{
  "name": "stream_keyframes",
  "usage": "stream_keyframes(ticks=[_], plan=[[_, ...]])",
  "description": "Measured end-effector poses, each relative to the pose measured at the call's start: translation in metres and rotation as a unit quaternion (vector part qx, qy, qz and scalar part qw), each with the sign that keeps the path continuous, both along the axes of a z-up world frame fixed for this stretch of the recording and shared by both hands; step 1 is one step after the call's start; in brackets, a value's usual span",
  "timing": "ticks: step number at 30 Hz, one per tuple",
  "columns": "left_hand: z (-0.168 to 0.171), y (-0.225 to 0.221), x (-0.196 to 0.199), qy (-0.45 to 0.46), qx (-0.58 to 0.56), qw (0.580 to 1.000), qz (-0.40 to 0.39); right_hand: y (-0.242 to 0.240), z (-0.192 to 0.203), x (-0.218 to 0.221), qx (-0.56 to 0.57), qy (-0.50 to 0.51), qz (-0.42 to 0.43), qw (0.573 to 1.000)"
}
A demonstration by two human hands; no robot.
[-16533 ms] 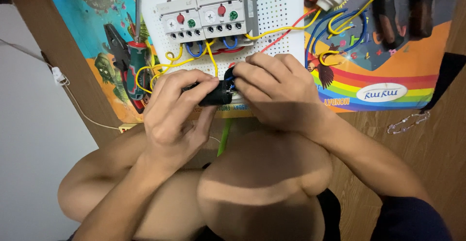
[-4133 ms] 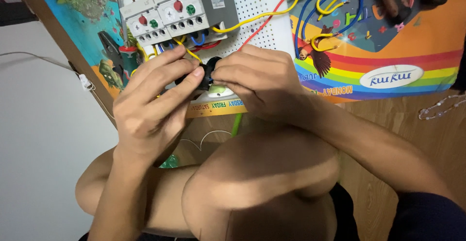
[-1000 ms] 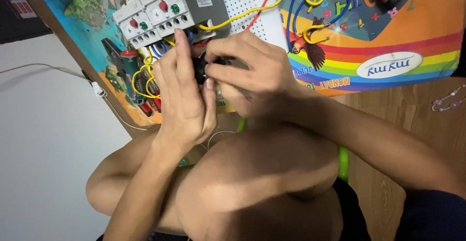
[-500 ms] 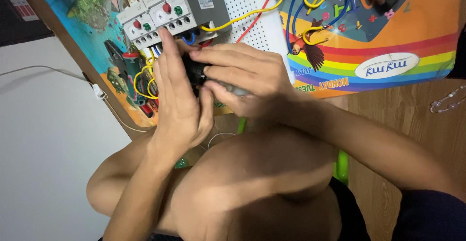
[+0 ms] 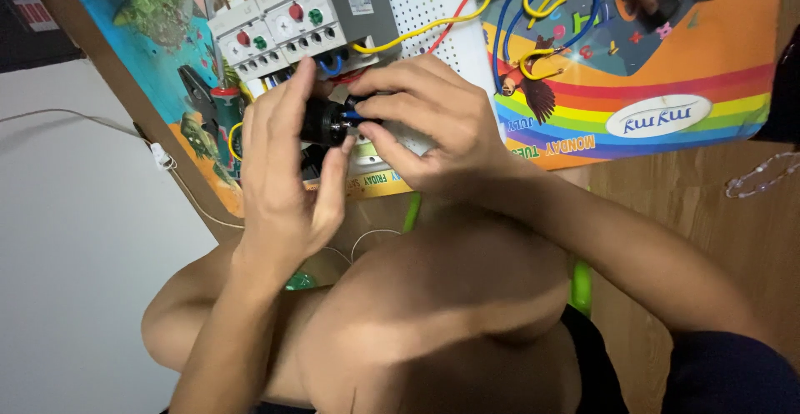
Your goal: Tightening screws on a terminal block and connecting wires to build or repair an electrical circuit.
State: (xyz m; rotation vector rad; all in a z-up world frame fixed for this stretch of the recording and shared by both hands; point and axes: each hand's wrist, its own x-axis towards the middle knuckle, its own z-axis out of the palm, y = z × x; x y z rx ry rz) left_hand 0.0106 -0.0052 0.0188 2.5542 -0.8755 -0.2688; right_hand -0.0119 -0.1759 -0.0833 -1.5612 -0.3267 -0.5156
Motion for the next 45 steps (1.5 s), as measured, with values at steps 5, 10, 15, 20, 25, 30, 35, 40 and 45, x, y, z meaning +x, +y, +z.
stream_keyframes(ticks=[5, 10, 15, 20, 25, 30, 35, 40, 45], plan=[[0.017, -0.001, 0.004, -0.027, -0.043, 0.999, 0.007, -0.001, -0.001, 0.002, -0.007, -0.002, 0.034, 0.999], [0.026, 0.003, 0.000, 0.052, -0.039, 0.995, 0.076, -0.001, 0.002, 0.003, 0.000, 0.010, 0.053, 0.999], [0.019, -0.001, 0.000, 0.055, -0.077, 0.989, 0.111, 0.003, 0.002, 0.004, -0.015, 0.022, 0.047, 0.999], [0.007, 0.000, 0.004, -0.005, -0.113, 0.992, 0.057, 0.002, -0.005, 0.003, -0.021, 0.012, 0.064, 0.998], [0.004, -0.003, 0.006, -0.053, -0.086, 0.995, -0.001, 0.000, -0.006, 0.002, -0.019, 0.010, 0.077, 0.997], [0.004, -0.006, 0.007, -0.068, -0.060, 0.996, -0.017, -0.003, -0.006, 0.003, -0.027, 0.007, 0.097, 0.995], [0.008, -0.004, 0.009, -0.065, -0.032, 0.997, -0.031, -0.002, -0.003, 0.002, -0.033, -0.004, 0.085, 0.996], [0.020, 0.003, 0.014, -0.038, -0.014, 0.999, -0.013, -0.002, -0.008, 0.002, -0.034, -0.004, 0.085, 0.996], [0.019, 0.007, 0.016, -0.008, -0.076, 0.997, -0.002, -0.001, -0.014, 0.003, -0.038, -0.025, 0.088, 0.995]])
